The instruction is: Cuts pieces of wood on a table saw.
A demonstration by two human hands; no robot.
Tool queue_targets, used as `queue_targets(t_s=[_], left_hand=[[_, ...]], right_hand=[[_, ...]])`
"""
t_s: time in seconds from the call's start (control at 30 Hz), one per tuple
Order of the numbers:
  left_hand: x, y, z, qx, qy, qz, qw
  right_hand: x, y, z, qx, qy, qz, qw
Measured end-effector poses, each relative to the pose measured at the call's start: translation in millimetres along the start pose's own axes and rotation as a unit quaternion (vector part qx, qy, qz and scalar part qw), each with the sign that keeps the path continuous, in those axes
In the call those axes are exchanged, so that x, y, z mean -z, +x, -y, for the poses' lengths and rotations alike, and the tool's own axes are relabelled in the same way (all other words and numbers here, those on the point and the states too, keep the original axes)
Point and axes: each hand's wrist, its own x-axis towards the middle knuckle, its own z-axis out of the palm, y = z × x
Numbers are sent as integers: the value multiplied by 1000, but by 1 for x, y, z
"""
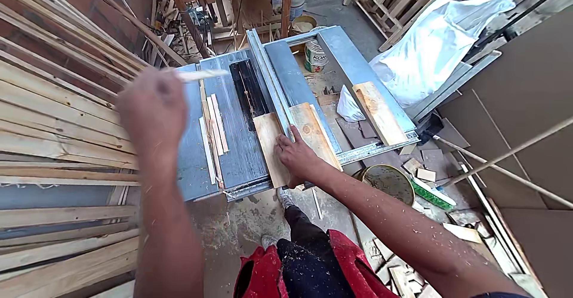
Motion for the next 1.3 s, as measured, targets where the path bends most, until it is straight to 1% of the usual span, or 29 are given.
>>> queue_targets(t_s=[0.03, 0.07, 0.1, 0.13, 0.2, 0.3, 0.33, 0.37, 0.43, 0.47, 0.53, 0.6, 0.73, 0.8, 0.87, 0.93, 1.03, 1.1, 1.2, 1.3], left_hand=[[22, -20, 22, 7, -30, -77, 997], [34, -40, 44, 23, -60, -140, 988], [36, -59, 66, 32, -94, -184, 978], [29, -77, 84, 36, -127, -211, 969], [-4, -112, 111, 35, -164, -235, 957], [-72, -157, 132, 35, -155, -230, 960], [-92, -170, 134, 55, -158, -210, 963], [-107, -183, 134, 95, -158, -175, 967], [-125, -196, 131, 184, -145, -81, 969], [-130, -200, 130, 206, -137, -39, 968], [-136, -199, 131, 222, -122, 31, 967], [-142, -188, 130, 218, -108, 54, 968], [-149, -141, 127, 192, -67, 115, 972], [-162, -123, 125, 190, -61, 104, 974], [-179, -115, 126, 196, -64, 84, 975], [-190, -115, 129, 190, -70, 61, 977], [-196, -121, 135, 178, -88, 31, 979], [-194, -121, 133, 186, -82, 36, 978], [-192, -115, 126, 203, -57, 68, 975], [-194, -112, 128, 204, -53, 74, 975]], right_hand=[[-1, 0, -1, 1, -3, -6, 1000], [0, 1, -2, 3, -9, -9, 1000], [0, 3, -4, 5, -14, -15, 1000], [1, 6, -6, 7, -17, -16, 1000], [2, 12, -10, 17, -26, -20, 999], [3, 24, -18, 31, -39, -33, 998], [4, 28, -21, 38, -40, -35, 998], [5, 31, -23, 42, -43, -34, 998], [9, 38, -28, 41, -50, -29, 997], [11, 41, -30, 41, -51, -27, 997], [15, 49, -35, 37, -48, -21, 998], [16, 59, -41, 28, -47, -21, 998], [27, 84, -54, 19, -40, -10, 999], [31, 93, -61, 22, -40, -12, 999], [33, 104, -70, 25, -41, -17, 999], [35, 117, -78, 29, -42, -23, 998], [41, 140, -93, 31, -47, -28, 998], [48, 157, -102, 32, -46, -22, 998], [57, 182, -115, 30, -52, -16, 998], [67, 208, -128, 26, -46, -17, 998]])
